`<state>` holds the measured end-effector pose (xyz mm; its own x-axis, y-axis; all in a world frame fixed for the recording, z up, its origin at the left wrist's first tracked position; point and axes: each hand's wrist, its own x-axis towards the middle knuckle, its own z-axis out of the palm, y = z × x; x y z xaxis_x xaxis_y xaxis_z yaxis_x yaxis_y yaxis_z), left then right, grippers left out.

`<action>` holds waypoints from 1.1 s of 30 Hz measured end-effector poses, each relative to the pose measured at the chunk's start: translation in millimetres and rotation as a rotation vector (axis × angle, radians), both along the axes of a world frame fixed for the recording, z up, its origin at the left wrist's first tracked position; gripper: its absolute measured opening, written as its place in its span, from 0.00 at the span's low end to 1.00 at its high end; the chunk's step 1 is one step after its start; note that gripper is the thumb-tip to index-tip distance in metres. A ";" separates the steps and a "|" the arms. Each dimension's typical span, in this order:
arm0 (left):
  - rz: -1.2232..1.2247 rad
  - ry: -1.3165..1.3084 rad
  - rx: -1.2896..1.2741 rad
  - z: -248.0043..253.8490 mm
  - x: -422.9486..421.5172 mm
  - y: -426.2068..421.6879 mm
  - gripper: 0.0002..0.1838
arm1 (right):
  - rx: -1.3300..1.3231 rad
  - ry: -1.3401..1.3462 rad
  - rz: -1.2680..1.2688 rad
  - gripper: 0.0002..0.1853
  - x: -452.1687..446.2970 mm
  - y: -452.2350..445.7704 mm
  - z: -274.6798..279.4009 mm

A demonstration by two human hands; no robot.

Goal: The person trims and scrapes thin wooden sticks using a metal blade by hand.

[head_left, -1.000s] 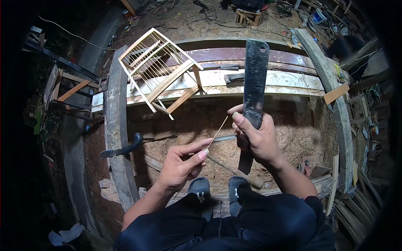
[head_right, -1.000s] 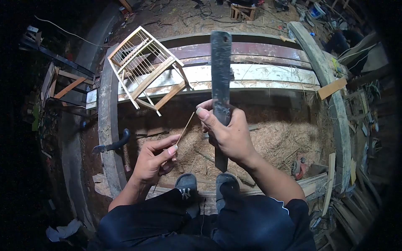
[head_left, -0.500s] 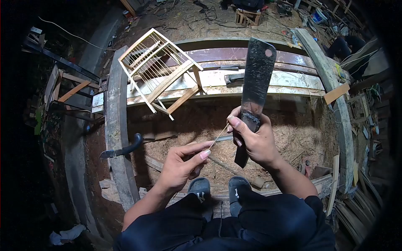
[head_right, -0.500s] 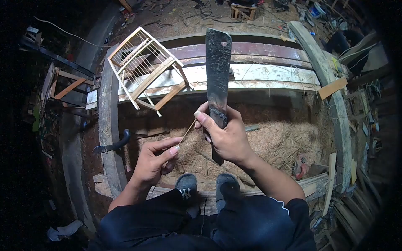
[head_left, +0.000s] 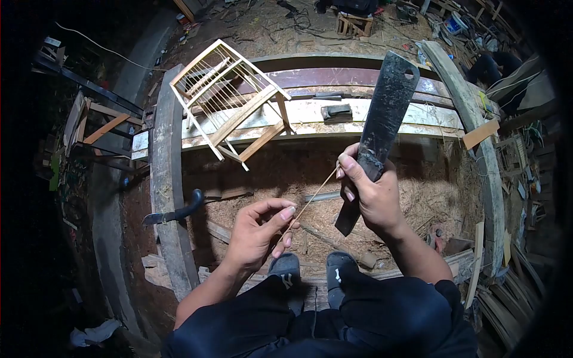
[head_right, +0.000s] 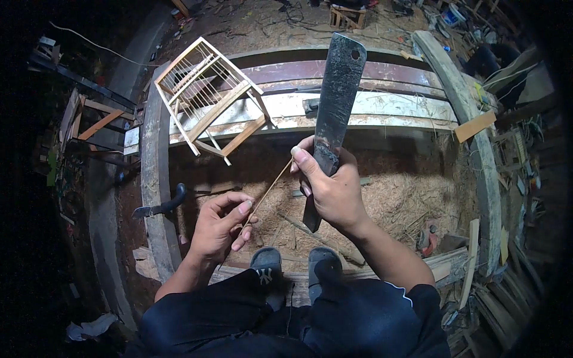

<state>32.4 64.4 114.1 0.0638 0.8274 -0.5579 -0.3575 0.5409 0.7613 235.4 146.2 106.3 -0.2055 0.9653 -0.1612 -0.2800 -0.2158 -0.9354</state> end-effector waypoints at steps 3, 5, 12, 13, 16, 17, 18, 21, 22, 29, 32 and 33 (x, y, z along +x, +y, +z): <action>0.006 0.032 -0.013 -0.7 1.6 0.6 0.13 | 0.005 -0.006 -0.010 0.06 -0.1 0.1 -0.8; 0.009 0.029 -0.018 -0.1 2.0 0.8 0.13 | -0.001 -0.016 -0.026 0.06 0.0 0.0 -1.6; 0.030 -0.010 -0.025 -1.9 2.1 0.4 0.12 | 0.018 -0.017 -0.023 0.06 0.2 0.3 -1.2; 0.030 -0.010 -0.025 -2.3 2.0 0.2 0.12 | 0.017 -0.017 -0.028 0.06 -0.2 0.1 -1.6; -0.023 0.078 0.002 -3.9 1.7 -0.2 0.11 | 0.019 -0.018 -0.023 0.06 0.0 -0.2 -2.1; 0.002 0.047 -0.017 -4.2 1.9 -0.2 0.11 | 0.022 -0.019 -0.012 0.06 0.1 -0.3 -2.2; 0.026 0.016 -0.036 -4.6 2.1 -0.2 0.11 | 0.022 -0.019 -0.012 0.06 -0.1 -0.6 -2.6; 0.017 -0.013 -0.026 -10.1 -1.0 -1.2 0.11 | 0.011 -0.014 -0.016 0.06 -0.9 -1.7 -3.2; 0.017 -0.013 -0.026 -9.6 -0.5 -1.3 0.11 | 0.014 -0.015 -0.012 0.06 -1.0 -2.0 -3.1; -0.051 0.074 0.013 -7.4 -2.9 -1.1 0.12 | 0.014 -0.021 -0.007 0.06 -1.8 -2.8 -4.1; -0.005 0.031 -0.027 -3.6 -1.0 -1.0 0.11 | 0.015 -0.022 -0.004 0.07 -1.9 -3.3 -3.5; 0.022 -0.003 -0.017 -2.5 -0.3 -0.8 0.10 | 0.014 -0.022 -0.003 0.07 -2.1 -3.5 -3.6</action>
